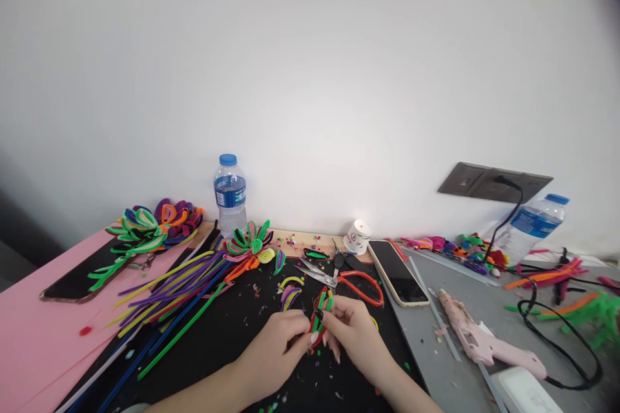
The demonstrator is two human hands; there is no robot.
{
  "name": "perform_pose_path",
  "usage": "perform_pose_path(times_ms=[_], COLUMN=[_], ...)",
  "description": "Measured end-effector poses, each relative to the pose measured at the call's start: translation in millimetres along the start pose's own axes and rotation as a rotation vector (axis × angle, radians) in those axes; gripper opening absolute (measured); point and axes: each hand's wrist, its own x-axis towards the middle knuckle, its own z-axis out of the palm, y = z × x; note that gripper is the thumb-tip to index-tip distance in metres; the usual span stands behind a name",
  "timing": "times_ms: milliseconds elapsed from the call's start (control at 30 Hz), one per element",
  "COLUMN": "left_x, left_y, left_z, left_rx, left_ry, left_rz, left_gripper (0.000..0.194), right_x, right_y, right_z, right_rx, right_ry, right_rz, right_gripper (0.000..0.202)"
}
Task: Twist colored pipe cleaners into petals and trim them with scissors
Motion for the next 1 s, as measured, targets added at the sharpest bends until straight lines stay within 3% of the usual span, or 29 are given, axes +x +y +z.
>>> perform_pose_path(times_ms=[333,667,1000], left_x=[-0.8,-0.9,1.4], left_y=[1.2,-1.6,-7.1], left_z=[-2.7,-3.0,1.9], left_rx=[-0.045,0.028,-0.372], left_ry=[0.034,-0.02,0.06], left_rz=[-0.033,0.023,-0.161], left_gripper=[0.032,0.028,0.024], right_x=[1.2,0.1,-0.7], right_y=[-4.9,-7.3,-3.9], right_z=[-0.3,-3.5,3.1], right_rx=[0.136,0.032,0.294], right_ry=[-0.013,-0.057,0.02], right_rz=[0.049,0.045,0.01], right_gripper=[0.031,0.022,0.025])
